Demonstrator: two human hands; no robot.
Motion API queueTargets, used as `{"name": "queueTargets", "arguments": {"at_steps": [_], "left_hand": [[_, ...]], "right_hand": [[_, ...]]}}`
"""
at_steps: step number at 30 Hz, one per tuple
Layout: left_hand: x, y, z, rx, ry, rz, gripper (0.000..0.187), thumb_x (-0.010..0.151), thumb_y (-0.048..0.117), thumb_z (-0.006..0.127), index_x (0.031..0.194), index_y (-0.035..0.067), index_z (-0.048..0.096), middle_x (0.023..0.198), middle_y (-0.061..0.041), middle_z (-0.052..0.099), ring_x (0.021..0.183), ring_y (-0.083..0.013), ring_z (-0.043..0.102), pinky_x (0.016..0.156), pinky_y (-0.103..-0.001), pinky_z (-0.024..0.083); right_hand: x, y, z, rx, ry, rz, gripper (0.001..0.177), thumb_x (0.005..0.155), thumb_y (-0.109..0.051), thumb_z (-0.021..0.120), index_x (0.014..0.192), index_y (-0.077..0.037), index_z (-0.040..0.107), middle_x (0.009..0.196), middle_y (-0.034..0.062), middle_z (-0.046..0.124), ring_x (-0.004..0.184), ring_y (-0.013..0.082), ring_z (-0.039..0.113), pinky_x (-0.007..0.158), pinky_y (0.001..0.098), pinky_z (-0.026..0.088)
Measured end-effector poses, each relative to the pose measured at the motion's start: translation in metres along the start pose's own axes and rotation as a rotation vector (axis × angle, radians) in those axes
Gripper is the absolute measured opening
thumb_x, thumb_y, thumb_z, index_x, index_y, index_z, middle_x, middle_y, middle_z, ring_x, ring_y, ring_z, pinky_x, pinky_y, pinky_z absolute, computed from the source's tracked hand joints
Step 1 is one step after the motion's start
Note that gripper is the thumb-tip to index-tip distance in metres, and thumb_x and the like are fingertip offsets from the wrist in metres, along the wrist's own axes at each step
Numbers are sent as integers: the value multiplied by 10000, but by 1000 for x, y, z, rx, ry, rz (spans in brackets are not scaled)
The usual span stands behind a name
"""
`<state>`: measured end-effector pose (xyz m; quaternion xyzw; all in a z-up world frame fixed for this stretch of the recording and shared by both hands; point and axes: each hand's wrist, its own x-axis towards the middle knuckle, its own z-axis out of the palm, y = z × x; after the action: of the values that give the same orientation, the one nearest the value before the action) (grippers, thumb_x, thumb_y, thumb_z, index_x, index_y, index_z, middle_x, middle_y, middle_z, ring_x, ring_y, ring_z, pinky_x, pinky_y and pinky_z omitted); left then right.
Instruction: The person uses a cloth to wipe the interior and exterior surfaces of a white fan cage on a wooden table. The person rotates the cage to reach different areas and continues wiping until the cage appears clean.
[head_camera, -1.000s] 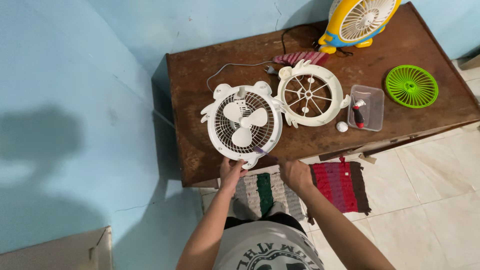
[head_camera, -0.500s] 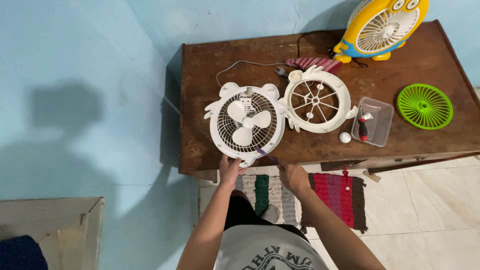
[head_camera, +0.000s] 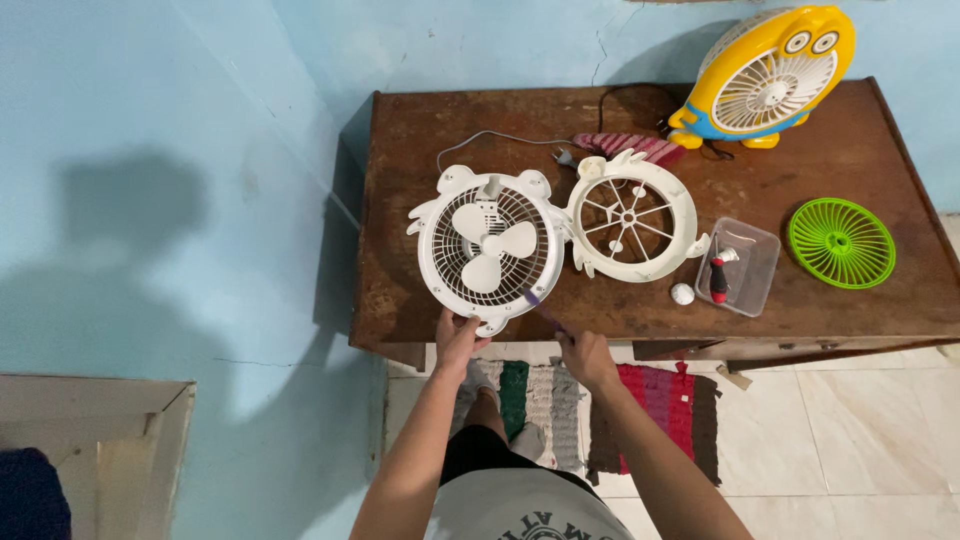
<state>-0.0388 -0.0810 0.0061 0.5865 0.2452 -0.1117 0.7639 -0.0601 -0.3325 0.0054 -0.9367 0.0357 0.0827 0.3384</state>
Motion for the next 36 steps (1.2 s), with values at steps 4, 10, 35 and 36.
{"name": "queueTargets", "arguments": {"at_steps": [4, 10, 35, 36], "left_hand": [[0, -4, 0, 36, 37, -42, 488, 952, 67, 593, 1406, 160, 443, 1226, -83, 610, 1085, -229, 685, 818, -398, 662], [8, -10, -5, 26, 47, -30, 477, 951, 47, 591, 1399, 139, 457, 1221, -85, 624, 1069, -228, 695, 795, -400, 656], [-6, 2, 2, 30, 7, 20, 478, 999, 49, 571, 1443, 123, 410, 1297, -112, 632, 1125, -232, 687, 857, -407, 667], [-5, 0, 1, 34, 8, 25, 460, 1003, 45, 575, 1433, 107, 423, 1297, -120, 636, 1127, -241, 689, 856, -414, 666]], "right_hand": [[-2, -4, 2, -14, -20, 29, 285, 1001, -286, 595, 1082, -53, 738, 882, 287, 710, 867, 459, 711, 772, 525, 575], [-11, -13, 12, 100, -39, -216, 243, 893, -214, 658, 1012, -15, 731, 834, 280, 699, 797, 467, 691, 708, 525, 554], [-11, -4, 39, -322, -14, -242, 276, 1006, -266, 565, 1097, -42, 700, 856, 289, 700, 769, 458, 702, 666, 559, 578], [-15, -4, 45, -78, 87, -194, 252, 970, -257, 589, 1081, -68, 713, 842, 298, 700, 792, 491, 687, 694, 580, 568]]}}
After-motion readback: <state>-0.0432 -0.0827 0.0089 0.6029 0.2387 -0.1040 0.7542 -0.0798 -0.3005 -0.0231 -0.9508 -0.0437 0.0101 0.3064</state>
